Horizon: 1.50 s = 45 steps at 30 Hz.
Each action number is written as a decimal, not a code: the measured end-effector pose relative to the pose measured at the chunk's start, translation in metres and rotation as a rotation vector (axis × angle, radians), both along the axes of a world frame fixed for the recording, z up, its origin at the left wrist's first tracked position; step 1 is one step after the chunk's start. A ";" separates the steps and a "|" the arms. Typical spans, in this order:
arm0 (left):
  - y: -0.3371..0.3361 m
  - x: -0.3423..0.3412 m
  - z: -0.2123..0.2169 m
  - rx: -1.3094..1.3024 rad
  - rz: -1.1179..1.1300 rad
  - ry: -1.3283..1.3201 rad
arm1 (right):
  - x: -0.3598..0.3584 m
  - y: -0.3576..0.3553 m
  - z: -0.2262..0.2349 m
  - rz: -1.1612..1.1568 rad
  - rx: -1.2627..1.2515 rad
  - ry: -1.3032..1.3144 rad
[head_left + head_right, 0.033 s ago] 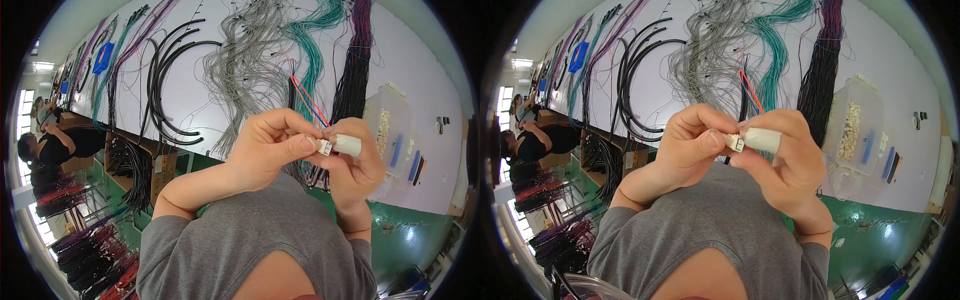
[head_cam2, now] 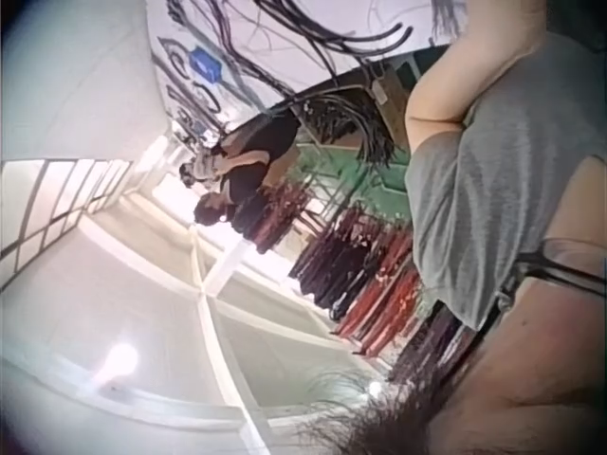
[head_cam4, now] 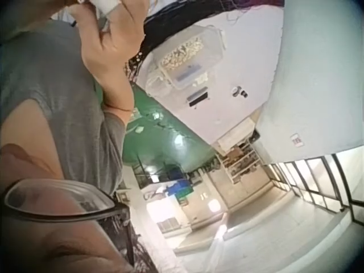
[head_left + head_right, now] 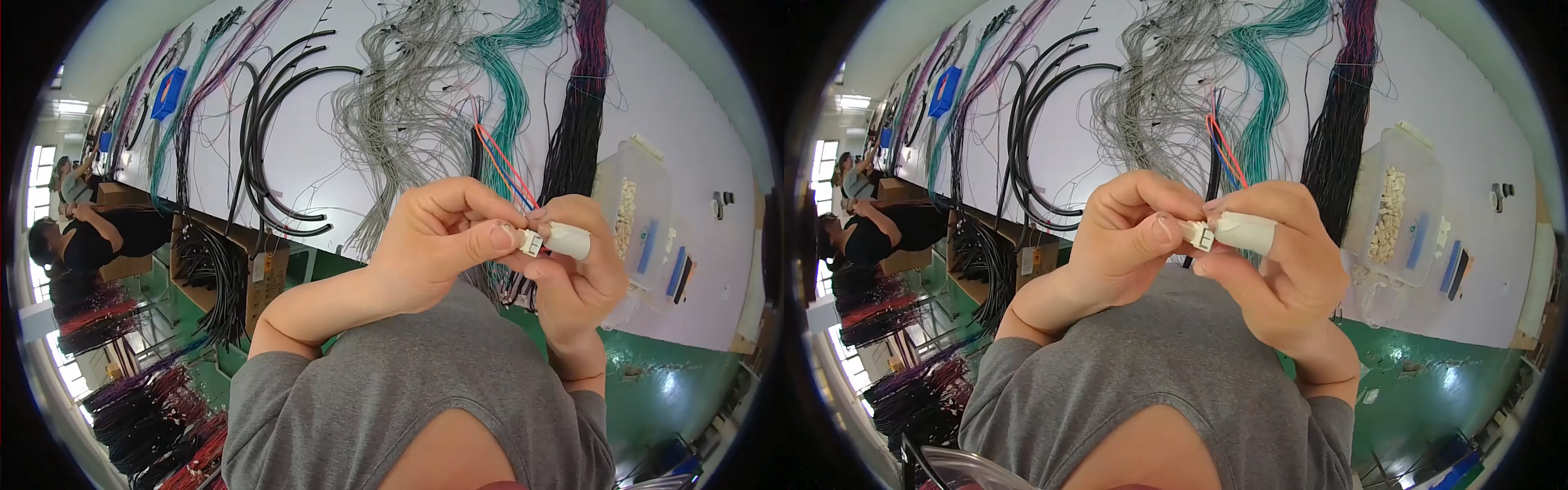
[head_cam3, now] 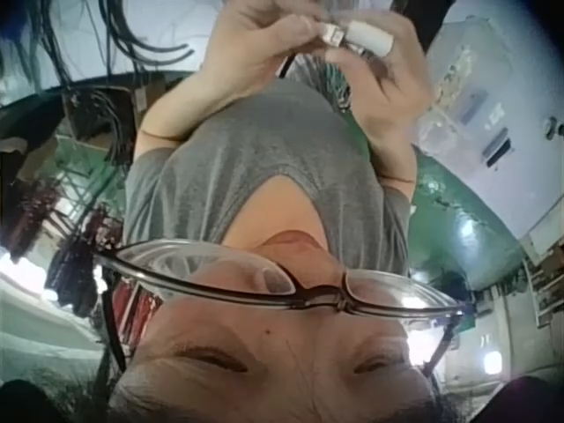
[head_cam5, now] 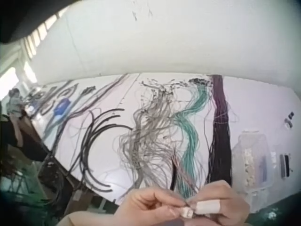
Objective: Assembling multi-colored wire bundles into plastic connectors and organizing them on racks in a factory floor environment.
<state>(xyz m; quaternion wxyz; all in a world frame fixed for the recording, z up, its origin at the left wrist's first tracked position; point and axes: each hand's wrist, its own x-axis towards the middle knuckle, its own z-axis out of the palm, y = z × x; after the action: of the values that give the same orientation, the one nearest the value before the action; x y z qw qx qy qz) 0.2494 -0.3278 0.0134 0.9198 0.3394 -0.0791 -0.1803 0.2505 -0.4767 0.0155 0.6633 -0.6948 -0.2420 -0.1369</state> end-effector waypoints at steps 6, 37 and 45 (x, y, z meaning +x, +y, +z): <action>0.003 -0.002 0.001 0.091 0.015 -0.037 | -0.004 0.000 -0.004 0.081 0.199 0.185; 0.005 -0.009 -0.009 0.413 0.134 -0.429 | -0.019 0.001 -0.008 0.299 0.479 0.579; 0.003 -0.002 -0.006 0.176 0.097 -0.203 | -0.013 -0.005 -0.011 0.143 0.232 0.283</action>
<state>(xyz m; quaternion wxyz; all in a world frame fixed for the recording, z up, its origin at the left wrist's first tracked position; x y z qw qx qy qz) 0.2472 -0.3253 0.0078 0.8815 0.4385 -0.1393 -0.1063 0.2378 -0.4816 0.0045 0.7743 -0.6070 -0.1778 -0.0176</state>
